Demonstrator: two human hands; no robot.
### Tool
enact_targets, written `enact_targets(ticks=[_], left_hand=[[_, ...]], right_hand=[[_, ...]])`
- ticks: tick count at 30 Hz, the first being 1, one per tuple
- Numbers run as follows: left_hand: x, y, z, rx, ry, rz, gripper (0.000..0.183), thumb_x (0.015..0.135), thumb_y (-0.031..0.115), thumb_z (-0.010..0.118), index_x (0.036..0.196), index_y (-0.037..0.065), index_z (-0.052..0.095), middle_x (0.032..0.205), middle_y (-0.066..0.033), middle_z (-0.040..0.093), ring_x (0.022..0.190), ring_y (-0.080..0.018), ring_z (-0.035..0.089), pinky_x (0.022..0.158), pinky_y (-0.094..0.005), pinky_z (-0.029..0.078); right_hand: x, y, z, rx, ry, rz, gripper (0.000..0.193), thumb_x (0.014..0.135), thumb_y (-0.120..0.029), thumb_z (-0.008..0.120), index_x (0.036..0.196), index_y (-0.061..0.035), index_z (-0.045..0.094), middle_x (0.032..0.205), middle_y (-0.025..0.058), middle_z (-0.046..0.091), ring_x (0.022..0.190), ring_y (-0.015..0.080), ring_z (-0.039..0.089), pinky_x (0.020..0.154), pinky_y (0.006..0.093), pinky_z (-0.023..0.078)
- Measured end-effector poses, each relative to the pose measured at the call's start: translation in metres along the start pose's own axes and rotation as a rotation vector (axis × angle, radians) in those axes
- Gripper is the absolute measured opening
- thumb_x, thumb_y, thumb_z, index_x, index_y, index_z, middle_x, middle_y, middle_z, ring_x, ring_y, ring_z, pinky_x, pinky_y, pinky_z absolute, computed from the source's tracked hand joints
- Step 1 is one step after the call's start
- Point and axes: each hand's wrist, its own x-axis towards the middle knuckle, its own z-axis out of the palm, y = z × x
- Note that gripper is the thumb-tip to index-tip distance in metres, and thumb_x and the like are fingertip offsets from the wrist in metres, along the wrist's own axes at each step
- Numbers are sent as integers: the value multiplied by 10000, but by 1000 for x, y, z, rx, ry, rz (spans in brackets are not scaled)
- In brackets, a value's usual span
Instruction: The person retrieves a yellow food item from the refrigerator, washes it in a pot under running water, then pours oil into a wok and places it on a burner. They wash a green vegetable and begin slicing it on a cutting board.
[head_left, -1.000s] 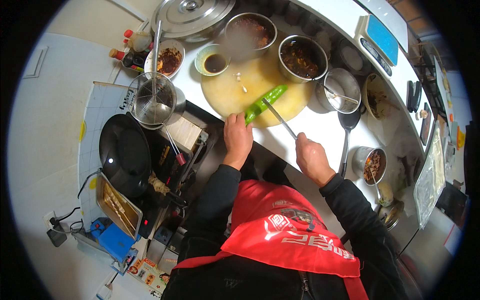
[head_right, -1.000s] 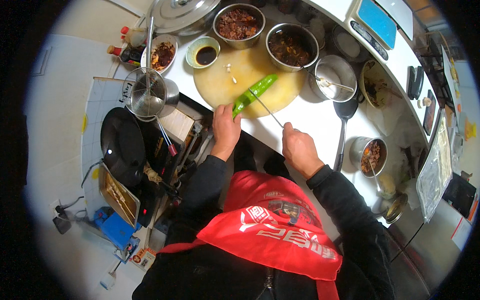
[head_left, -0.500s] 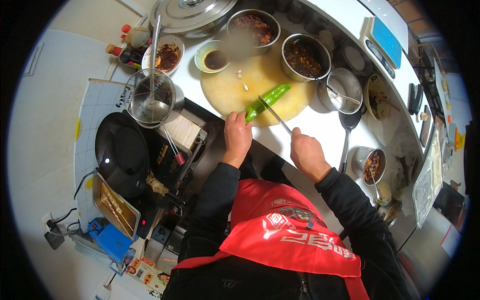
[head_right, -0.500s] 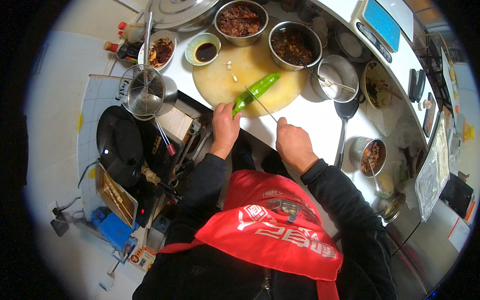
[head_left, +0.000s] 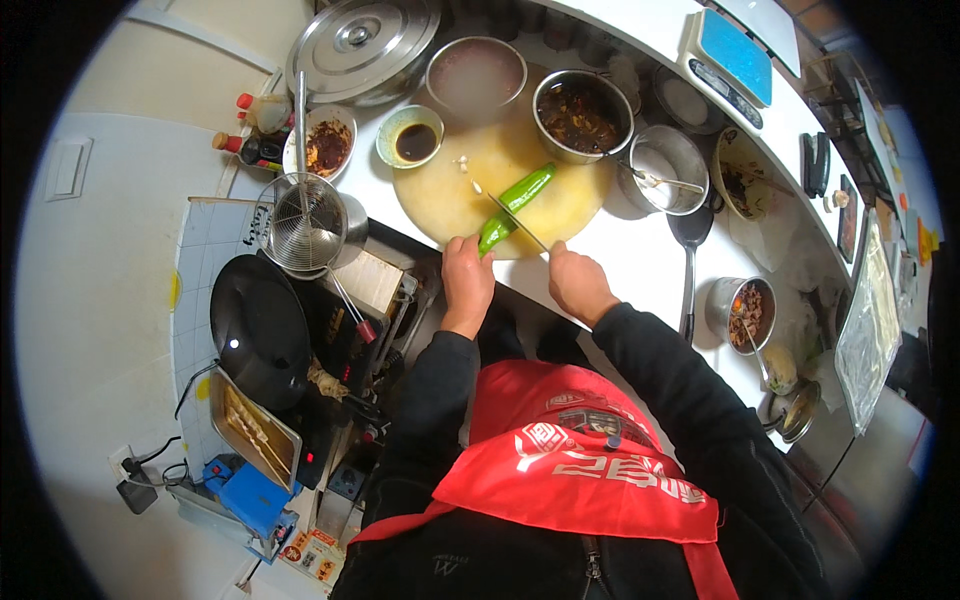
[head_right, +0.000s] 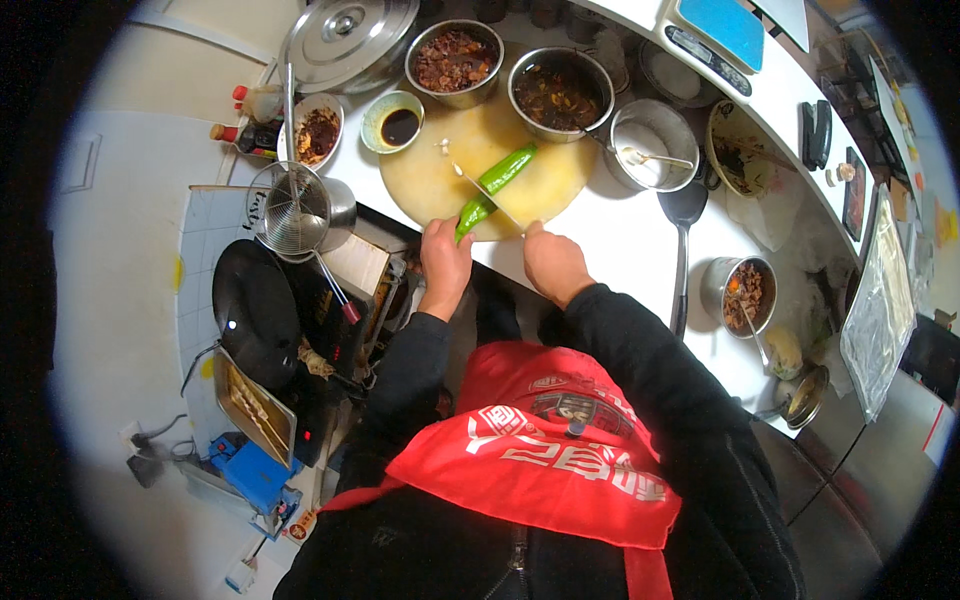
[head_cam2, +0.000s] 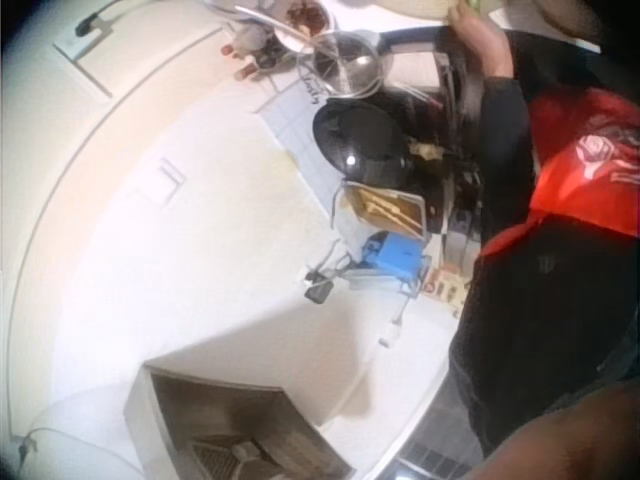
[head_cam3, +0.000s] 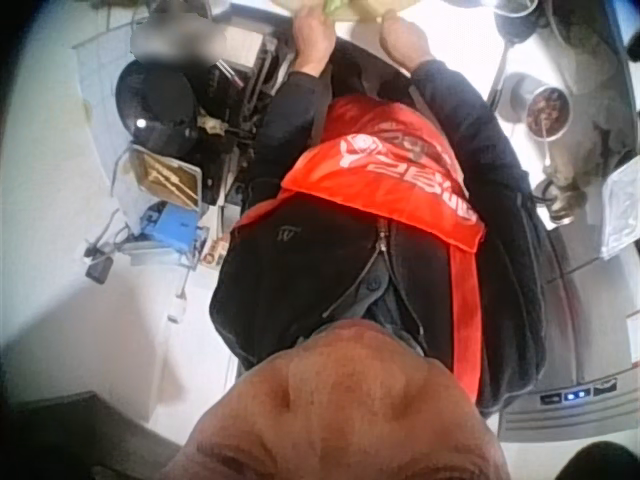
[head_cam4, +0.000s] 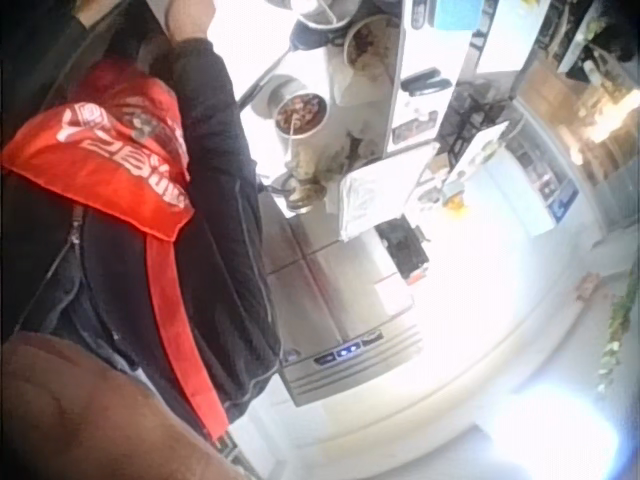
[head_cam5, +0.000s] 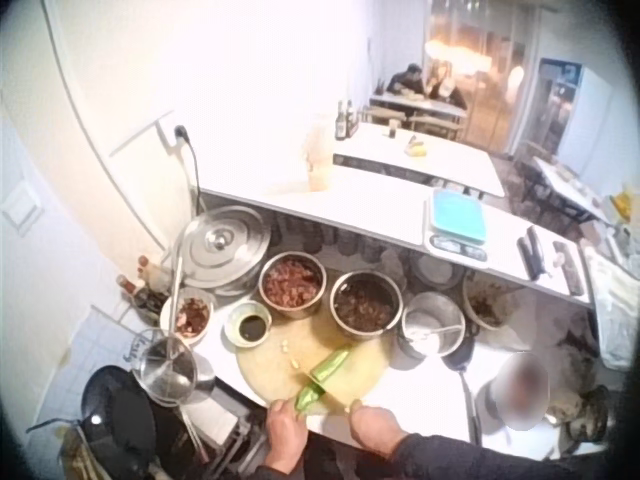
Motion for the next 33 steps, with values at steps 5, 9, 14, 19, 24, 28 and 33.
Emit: enact_targets(ticks=[5, 9, 14, 19, 24, 28, 33], left_hand=[[-12, -12, -12, -61, 143, -30, 339, 786, 2, 775, 1106, -37, 671, 997, -191, 634, 962, -410, 606, 853, -461, 500], [-13, -18, -22, -437, 147, -268, 278, 872, 1, 733, 1139, -46, 671, 1021, -118, 683, 923, -297, 652, 828, -394, 518], [2, -4, -23, -1367, 35, -406, 283, 915, -72, 682, 1195, -45, 658, 1152, -91, 702, 1027, -166, 658, 894, -297, 514], [12, 13, -21, -1373, -38, -256, 383, 872, -128, 685, 1244, -47, 651, 1218, -131, 703, 1101, -193, 662, 1008, -308, 499], [17, 17, -20, -1192, -59, -263, 344, 908, -100, 661, 1244, -36, 621, 1257, -177, 688, 1190, -248, 649, 1028, -338, 505], [16, 14, -22, -1523, -50, -459, 145, 966, -6, 651, 1106, -24, 618, 1069, -122, 708, 1035, -257, 714, 875, -316, 566], [14, 10, -20, -842, 2, -541, 153, 976, 122, 687, 966, 13, 580, 904, -91, 656, 690, -229, 713, 596, -314, 522]], right_hand=[[-68, 29, -6, 26, -31, 24, 145, 866, -41, 552, 974, 55, 540, 745, 273, 674, 717, 464, 682, 670, 542, 541], [-120, 56, -2, 165, 23, 111, 98, 892, -25, 544, 954, 36, 498, 684, 291, 632, 672, 500, 635, 631, 577, 502], [-144, 74, 3, 332, 130, 171, 155, 993, -117, 544, 945, 18, 485, 675, 312, 602, 679, 528, 608, 610, 589, 478], [-139, 77, -1, 419, 162, 165, 180, 997, -134, 568, 939, 16, 486, 694, 321, 598, 685, 537, 597, 609, 585, 458], [-128, 73, -11, 430, 153, 138, 174, 992, -125, 577, 924, 11, 492, 689, 316, 592, 684, 535, 592, 604, 577, 451], [-115, 73, -20, 407, 175, 131, 163, 983, -118, 588, 912, 0, 501, 669, 305, 575, 671, 526, 580, 595, 566, 440], [-105, 76, -27, 463, 201, 144, 201, 966, -113, 609, 844, 13, 510, 673, 299, 559, 661, 519, 564, 575, 529, 429]])
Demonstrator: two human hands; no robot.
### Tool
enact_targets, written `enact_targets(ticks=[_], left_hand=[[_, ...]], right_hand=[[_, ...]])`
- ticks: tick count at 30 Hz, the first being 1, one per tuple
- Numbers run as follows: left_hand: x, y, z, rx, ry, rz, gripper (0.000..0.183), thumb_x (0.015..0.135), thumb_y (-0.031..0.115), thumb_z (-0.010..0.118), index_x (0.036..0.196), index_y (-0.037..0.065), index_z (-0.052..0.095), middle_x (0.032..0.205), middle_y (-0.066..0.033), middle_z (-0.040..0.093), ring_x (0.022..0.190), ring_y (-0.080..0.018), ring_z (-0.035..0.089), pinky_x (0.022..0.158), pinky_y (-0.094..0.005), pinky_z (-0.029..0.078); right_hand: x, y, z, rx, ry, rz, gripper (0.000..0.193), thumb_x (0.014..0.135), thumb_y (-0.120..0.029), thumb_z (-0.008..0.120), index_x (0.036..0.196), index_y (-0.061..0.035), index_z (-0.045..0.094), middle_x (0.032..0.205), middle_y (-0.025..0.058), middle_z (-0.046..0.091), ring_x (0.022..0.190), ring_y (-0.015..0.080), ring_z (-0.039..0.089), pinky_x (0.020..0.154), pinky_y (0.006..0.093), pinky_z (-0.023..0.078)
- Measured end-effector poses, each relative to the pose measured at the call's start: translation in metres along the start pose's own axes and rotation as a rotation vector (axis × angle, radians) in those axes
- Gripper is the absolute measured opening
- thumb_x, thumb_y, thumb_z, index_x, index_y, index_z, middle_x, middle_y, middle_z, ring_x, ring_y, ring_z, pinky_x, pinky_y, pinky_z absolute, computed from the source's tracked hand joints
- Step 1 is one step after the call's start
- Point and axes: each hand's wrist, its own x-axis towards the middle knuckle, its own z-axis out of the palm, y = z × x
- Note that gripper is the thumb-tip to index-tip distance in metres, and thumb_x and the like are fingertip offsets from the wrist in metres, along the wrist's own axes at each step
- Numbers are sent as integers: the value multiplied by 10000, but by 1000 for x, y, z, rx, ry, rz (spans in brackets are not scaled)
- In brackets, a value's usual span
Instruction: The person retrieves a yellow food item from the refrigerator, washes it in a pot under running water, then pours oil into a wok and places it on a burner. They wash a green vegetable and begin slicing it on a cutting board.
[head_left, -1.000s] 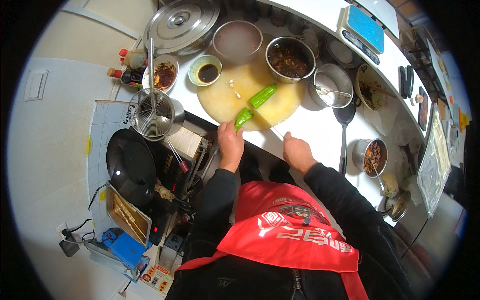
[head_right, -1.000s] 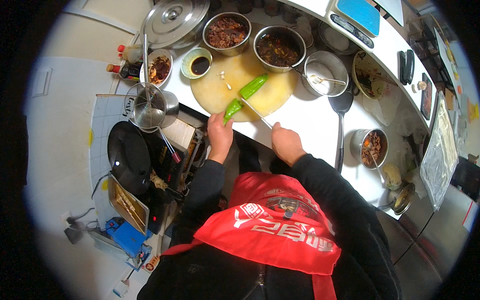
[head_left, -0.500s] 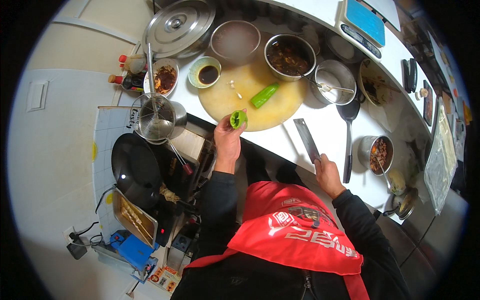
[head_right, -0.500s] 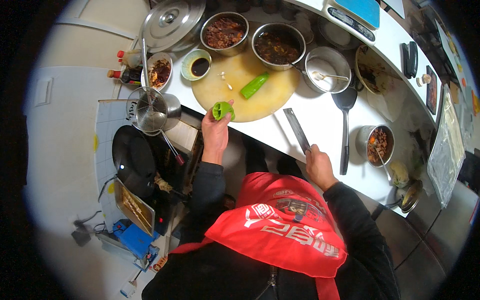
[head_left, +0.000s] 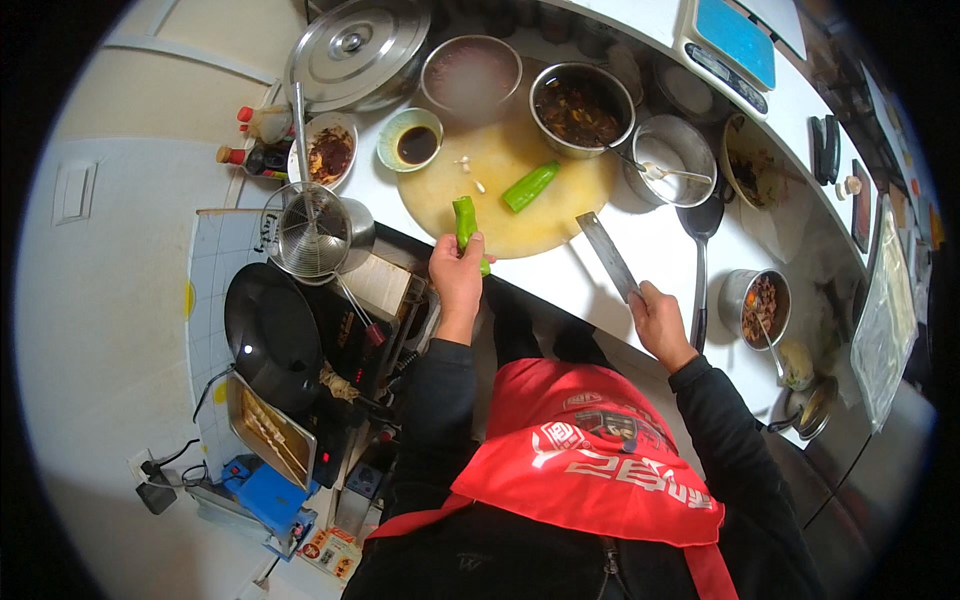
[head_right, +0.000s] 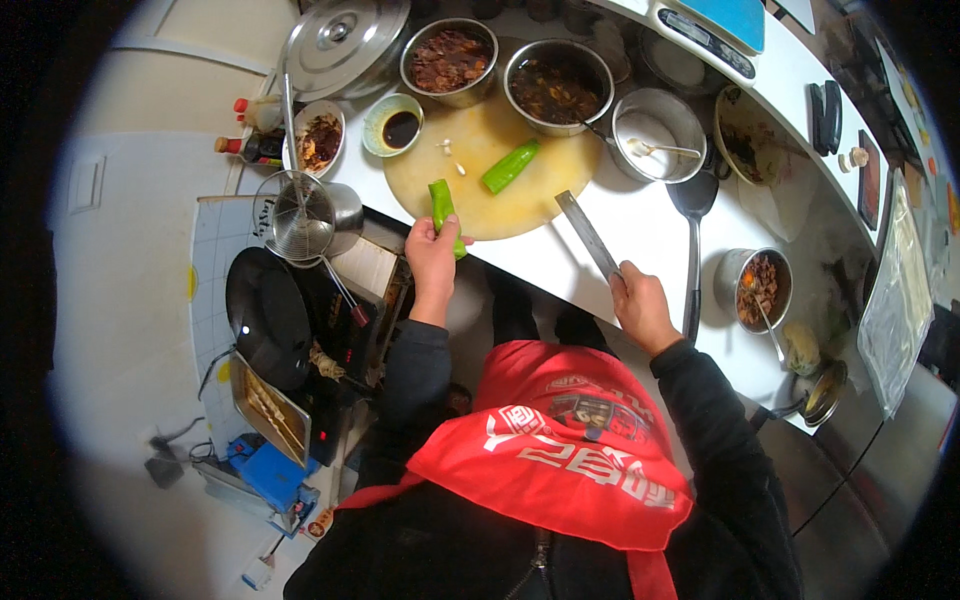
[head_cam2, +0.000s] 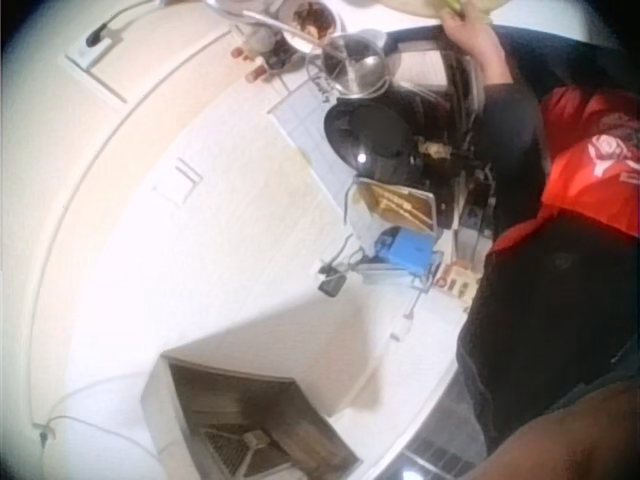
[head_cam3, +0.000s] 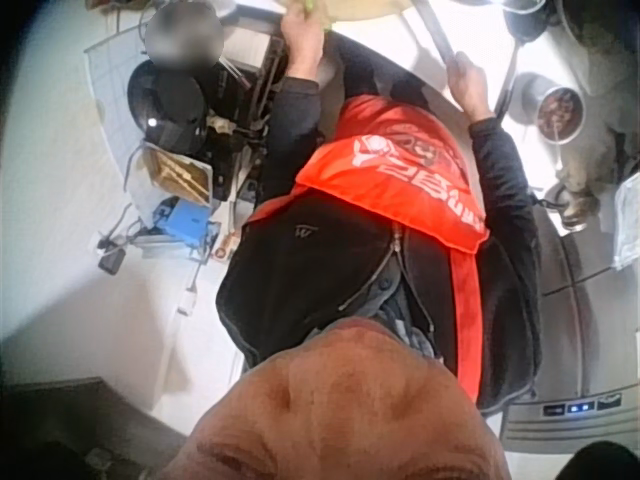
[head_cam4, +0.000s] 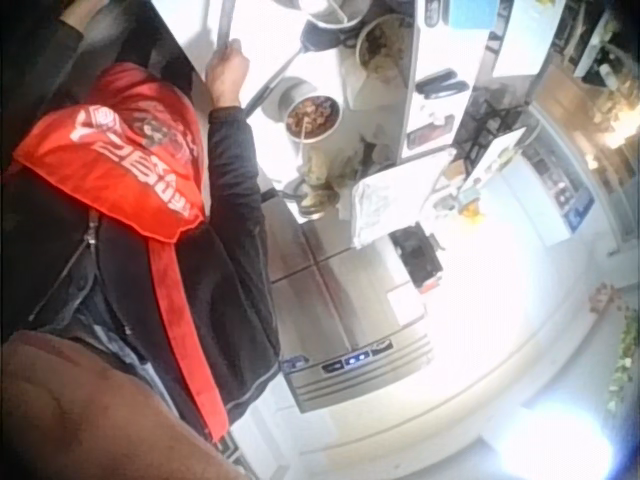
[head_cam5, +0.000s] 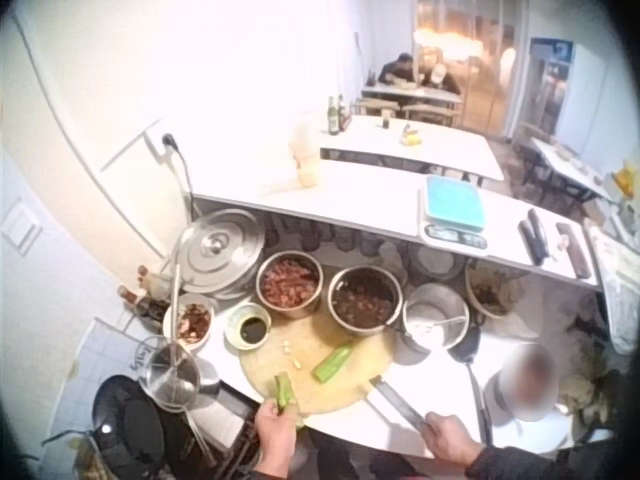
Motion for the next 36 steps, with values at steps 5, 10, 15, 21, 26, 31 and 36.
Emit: enact_targets(ticks=[5, 10, 15, 21, 26, 31, 36], left_hand=[[8, -4, 1, 846, 140, 710, 208, 892, 123, 729, 955, 4, 570, 900, -169, 631, 789, -382, 650, 693, -456, 509], [24, 5, -1, 967, 119, 713, 244, 840, 90, 730, 997, 10, 561, 1008, -200, 586, 934, -462, 577, 801, -518, 480], [37, 13, 29, 840, 84, 808, 310, 824, 94, 752, 1041, -3, 553, 1076, -216, 572, 1010, -441, 566, 875, -505, 467], [54, 19, 89, 1081, -179, 692, 347, 822, 135, 786, 1062, 6, 572, 1103, -196, 620, 1067, -389, 576, 960, -493, 449], [62, 19, 98, 1162, -188, 684, 337, 810, 117, 784, 1040, 16, 559, 972, -201, 655, 963, -395, 630, 870, -490, 496], [53, 11, 98, 1081, -194, 449, 342, 798, 124, 786, 995, 5, 533, 888, -220, 647, 848, -397, 651, 747, -477, 521], [5, 4, 84, 510, -177, 307, 424, 774, 154, 841, 869, 36, 445, 763, -102, 501, 708, -248, 498, 679, -399, 454]], right_hand=[[4, 4, 1, 178, -78, 121, 198, 958, -130, 631, 852, 32, 593, 656, 258, 550, 587, 426, 564, 570, 444, 444], [6, 12, 9, 154, -53, 157, 177, 957, -137, 633, 899, 29, 608, 644, 234, 577, 596, 416, 581, 584, 458, 465], [2, 24, 11, -323, 149, -96, 207, 899, -66, 610, 1087, 20, 587, 767, 217, 617, 746, 422, 627, 675, 511, 498], [12, 44, 11, -422, 177, -264, 509, 818, 45, 553, 1326, 66, 530, 951, 190, 577, 913, 372, 558, 840, 451, 487], [24, 51, 18, -379, 168, -184, 531, 818, 38, 556, 1348, 37, 525, 994, 188, 579, 964, 373, 553, 875, 453, 475], [27, 35, 22, -530, 334, -185, 432, 830, -11, 601, 1261, 15, 593, 1022, 203, 607, 974, 391, 566, 876, 471, 479], [54, -2, 32, 199, 12, -19, 257, 898, -102, 677, 1130, 5, 663, 912, 112, 681, 833, 281, 662, 740, 415, 526]])
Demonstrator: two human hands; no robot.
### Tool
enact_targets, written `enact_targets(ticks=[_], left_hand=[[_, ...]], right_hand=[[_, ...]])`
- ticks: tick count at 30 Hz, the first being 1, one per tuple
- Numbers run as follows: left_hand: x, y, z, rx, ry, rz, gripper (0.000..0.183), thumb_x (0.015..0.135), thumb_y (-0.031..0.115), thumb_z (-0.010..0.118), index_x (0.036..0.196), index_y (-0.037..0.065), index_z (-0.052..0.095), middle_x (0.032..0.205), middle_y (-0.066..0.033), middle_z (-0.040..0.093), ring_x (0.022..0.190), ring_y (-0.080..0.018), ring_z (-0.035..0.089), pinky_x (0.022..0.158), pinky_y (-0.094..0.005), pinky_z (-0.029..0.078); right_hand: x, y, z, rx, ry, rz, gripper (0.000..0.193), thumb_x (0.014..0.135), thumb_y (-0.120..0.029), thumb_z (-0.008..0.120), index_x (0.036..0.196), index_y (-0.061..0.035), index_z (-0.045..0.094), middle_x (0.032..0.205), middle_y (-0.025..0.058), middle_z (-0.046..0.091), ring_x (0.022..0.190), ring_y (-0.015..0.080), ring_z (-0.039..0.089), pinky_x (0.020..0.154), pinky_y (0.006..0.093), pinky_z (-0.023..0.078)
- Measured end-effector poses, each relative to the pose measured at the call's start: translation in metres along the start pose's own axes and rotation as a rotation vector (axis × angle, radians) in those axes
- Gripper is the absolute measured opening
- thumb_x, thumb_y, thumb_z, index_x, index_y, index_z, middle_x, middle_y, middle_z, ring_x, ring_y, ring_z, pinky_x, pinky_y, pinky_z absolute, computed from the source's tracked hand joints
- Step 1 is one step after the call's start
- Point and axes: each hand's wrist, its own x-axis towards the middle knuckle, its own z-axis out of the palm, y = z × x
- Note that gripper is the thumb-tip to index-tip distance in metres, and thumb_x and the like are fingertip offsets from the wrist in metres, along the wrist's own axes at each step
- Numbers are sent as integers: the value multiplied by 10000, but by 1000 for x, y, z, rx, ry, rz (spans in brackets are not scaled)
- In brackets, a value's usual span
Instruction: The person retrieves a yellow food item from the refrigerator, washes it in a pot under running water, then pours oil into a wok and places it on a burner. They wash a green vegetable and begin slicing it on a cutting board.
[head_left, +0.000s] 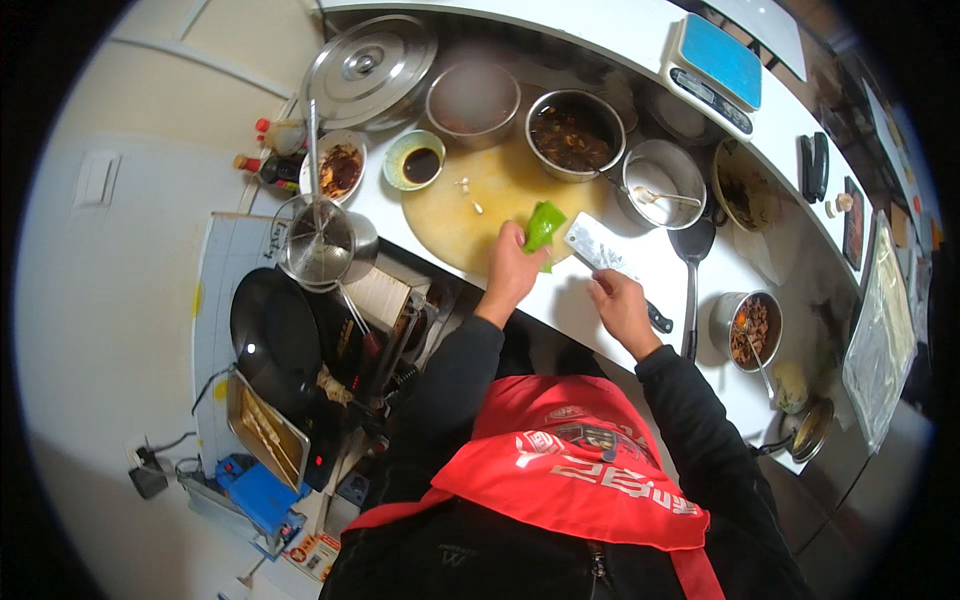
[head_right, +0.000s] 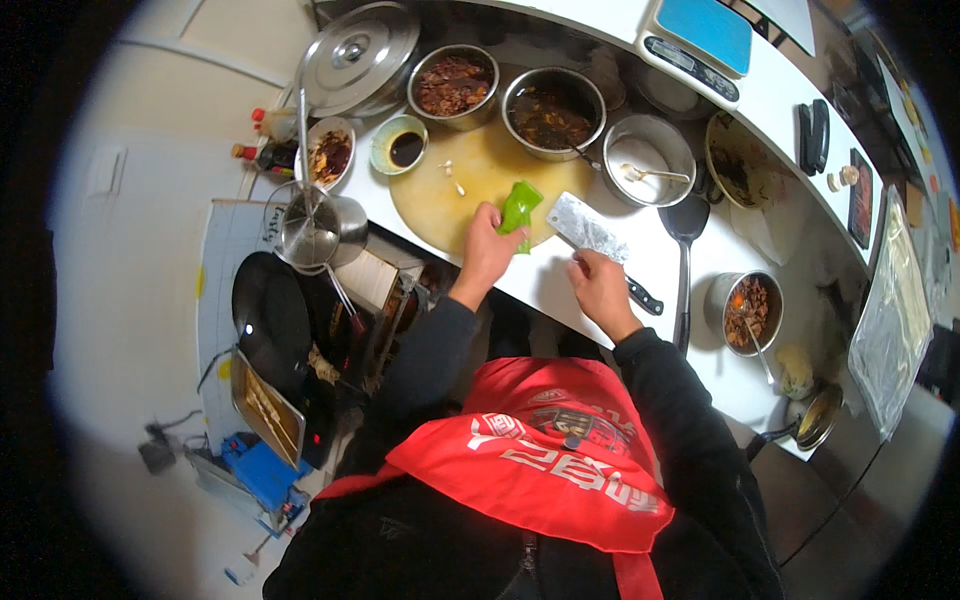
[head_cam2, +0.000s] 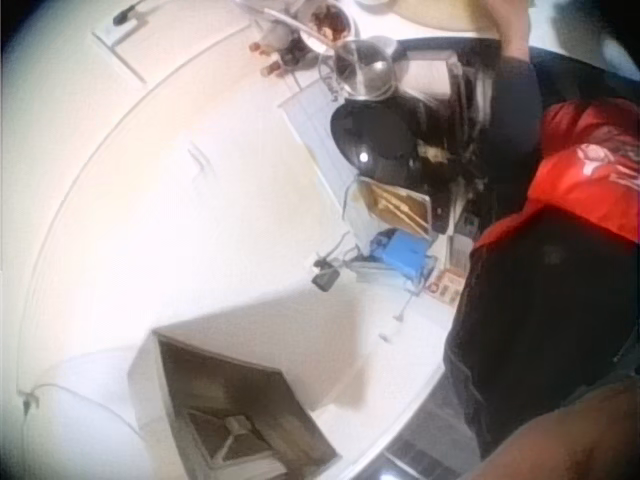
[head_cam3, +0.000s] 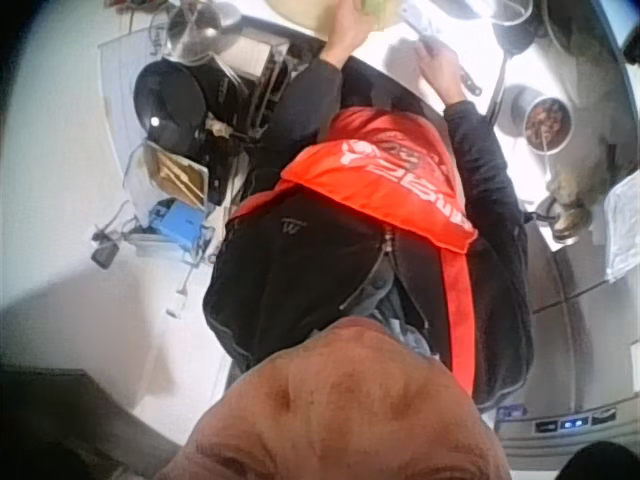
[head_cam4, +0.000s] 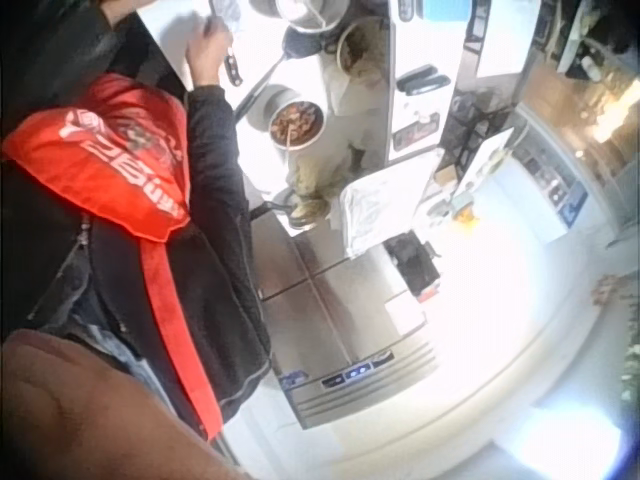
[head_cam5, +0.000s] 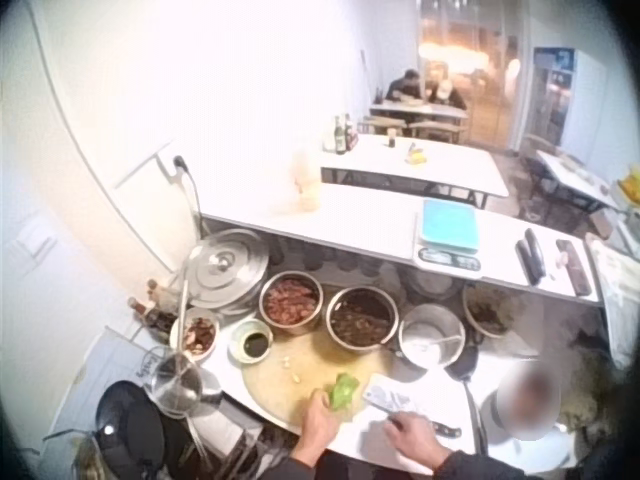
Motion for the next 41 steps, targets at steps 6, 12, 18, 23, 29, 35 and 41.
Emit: enact_targets(ticks=[6, 12, 18, 23, 29, 35, 41], left_hand=[[-106, 30, -14, -207, 147, 127, 442, 772, 146, 848, 867, 41, 430, 768, -45, 422, 741, -158, 408, 644, -361, 426], [-211, 72, -77, -184, 560, 8, 368, 842, 119, 795, 934, 42, 447, 784, -102, 456, 708, -223, 431, 658, -382, 454], [-331, 45, -157, 170, 1234, 27, 314, 804, 24, 750, 1028, 20, 530, 878, -214, 629, 811, -449, 643, 671, -481, 519], [-431, -4, -163, 235, 1427, -132, 286, 829, 20, 740, 1018, 25, 526, 847, -225, 608, 821, -451, 643, 692, -449, 525], [-485, -63, -226, 169, 1467, -228, 290, 847, 47, 746, 946, 43, 474, 798, -210, 549, 747, -465, 570, 660, -462, 488], [-542, -127, -296, 90, 1430, -186, 353, 863, 100, 786, 950, 52, 447, 790, -106, 444, 696, -252, 452, 675, -379, 464], [-585, -173, -328, -15, 1365, -270, 397, 849, 158, 807, 998, 43, 457, 911, -93, 490, 803, -239, 481, 795, -356, 470]], right_hand=[[11, -56, 9, 797, -520, 252, 257, 927, -103, 695, 1163, -4, 671, 999, 73, 698, 860, 173, 669, 735, 306, 534], [-33, -160, 24, 638, -576, 154, 181, 941, -57, 661, 1100, 31, 669, 929, 68, 706, 800, 154, 663, 712, 294, 531], [-71, -237, 52, -57, -405, -773, 173, 954, -74, 670, 1099, 3, 615, 901, 210, 649, 784, 341, 631, 711, 402, 496], [-118, -255, 97, -79, -410, -915, 200, 950, -65, 689, 1124, 16, 629, 878, 145, 652, 821, 227, 627, 791, 352, 512], [-172, -301, 192, -90, -590, -895, 185, 887, -61, 730, 1009, 31, 625, 870, 267, 631, 757, 438, 624, 677, 420, 496], [-220, -333, 291, -181, -677, -996, 238, 876, -115, 769, 989, 44, 635, 813, 206, 619, 698, 281, 587, 664, 385, 478], [-220, -359, 313, -277, -712, -735, 238, 854, -167, 773, 952, 11, 649, 852, 265, 640, 800, 404, 671, 700, 469, 499]])
